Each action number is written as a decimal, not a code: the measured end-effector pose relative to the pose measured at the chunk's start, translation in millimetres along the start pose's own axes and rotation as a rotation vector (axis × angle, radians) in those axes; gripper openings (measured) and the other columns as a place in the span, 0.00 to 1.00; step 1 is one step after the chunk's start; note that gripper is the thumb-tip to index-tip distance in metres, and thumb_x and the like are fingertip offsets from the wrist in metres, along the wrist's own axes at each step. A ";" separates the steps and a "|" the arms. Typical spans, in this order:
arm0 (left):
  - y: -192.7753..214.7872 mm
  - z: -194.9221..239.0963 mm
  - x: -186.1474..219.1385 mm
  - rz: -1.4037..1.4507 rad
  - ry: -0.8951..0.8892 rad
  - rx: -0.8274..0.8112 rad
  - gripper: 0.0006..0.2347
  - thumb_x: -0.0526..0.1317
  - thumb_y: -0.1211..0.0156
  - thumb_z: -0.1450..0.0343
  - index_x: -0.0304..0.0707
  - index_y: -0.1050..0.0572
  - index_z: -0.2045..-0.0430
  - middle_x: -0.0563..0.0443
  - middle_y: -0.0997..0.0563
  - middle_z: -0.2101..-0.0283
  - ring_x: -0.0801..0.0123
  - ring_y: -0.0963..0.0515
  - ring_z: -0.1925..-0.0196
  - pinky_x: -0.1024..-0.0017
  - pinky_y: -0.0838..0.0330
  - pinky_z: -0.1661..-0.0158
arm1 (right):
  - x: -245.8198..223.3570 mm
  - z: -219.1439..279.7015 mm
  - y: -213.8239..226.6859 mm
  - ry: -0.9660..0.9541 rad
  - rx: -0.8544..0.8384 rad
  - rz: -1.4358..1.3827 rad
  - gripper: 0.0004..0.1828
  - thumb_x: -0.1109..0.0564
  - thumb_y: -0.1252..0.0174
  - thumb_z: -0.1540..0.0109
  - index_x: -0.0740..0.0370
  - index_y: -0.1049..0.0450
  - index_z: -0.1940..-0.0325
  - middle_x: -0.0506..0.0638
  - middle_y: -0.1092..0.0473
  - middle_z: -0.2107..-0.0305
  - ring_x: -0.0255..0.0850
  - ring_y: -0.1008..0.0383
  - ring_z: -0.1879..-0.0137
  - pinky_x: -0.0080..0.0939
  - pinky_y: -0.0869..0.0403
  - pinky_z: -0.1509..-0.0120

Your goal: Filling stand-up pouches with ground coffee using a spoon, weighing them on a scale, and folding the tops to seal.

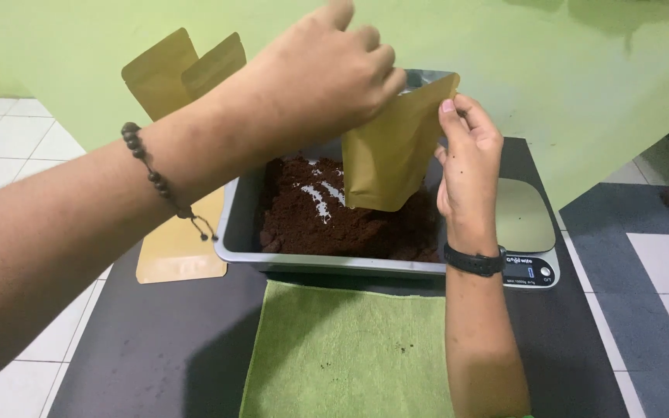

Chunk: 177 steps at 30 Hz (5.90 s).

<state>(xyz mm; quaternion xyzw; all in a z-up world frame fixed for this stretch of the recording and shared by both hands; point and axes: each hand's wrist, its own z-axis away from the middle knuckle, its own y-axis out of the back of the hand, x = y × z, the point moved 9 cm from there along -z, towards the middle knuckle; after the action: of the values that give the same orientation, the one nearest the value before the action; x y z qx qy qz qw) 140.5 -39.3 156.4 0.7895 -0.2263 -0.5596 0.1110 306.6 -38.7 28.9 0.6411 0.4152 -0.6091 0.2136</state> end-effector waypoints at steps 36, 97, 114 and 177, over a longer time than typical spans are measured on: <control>-71.5 75.5 28.7 1.721 1.273 0.356 0.08 0.35 0.46 0.25 0.25 0.23 0.60 0.62 0.34 0.77 0.85 0.35 0.77 0.82 0.38 0.75 | -35.7 37.6 -48.4 0.436 -0.126 0.168 0.12 0.60 0.54 0.27 0.64 0.27 0.44 0.55 0.26 0.53 0.44 0.28 0.40 0.49 0.30 0.34; -164.4 145.8 140.8 0.882 0.282 -1.025 0.10 0.35 0.52 0.36 0.40 0.22 0.70 0.45 0.15 0.64 0.53 0.16 0.61 0.56 0.29 0.53 | -49.6 33.4 -35.4 0.390 -0.175 0.719 0.60 0.56 0.25 0.48 0.61 0.65 0.29 0.64 0.52 0.31 0.53 0.42 0.28 0.52 0.37 0.27; -156.1 163.8 92.3 0.884 0.571 -0.852 0.14 0.48 0.53 0.25 0.37 0.26 0.70 0.42 0.16 0.68 0.47 0.17 0.63 0.53 0.32 0.53 | -60.1 34.7 -29.0 0.430 -0.164 0.727 0.58 0.55 0.24 0.47 0.61 0.63 0.29 0.61 0.51 0.33 0.53 0.42 0.28 0.53 0.38 0.25; -9.1 70.4 -57.8 1.113 1.029 -0.558 0.12 0.47 0.51 0.21 0.44 0.22 0.65 0.52 0.25 0.72 0.65 0.31 0.72 0.63 0.37 0.70 | -28.8 51.1 -31.9 0.424 -0.096 0.733 0.71 0.49 0.16 0.52 0.68 0.64 0.26 0.67 0.50 0.32 0.60 0.46 0.25 0.61 0.41 0.21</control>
<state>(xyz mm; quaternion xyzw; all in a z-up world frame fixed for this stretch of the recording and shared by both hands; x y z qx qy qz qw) 61.2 1.9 176.1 0.6629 -0.3587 -0.0244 0.6568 252.9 -68.3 55.4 0.8467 0.2226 -0.3274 0.3554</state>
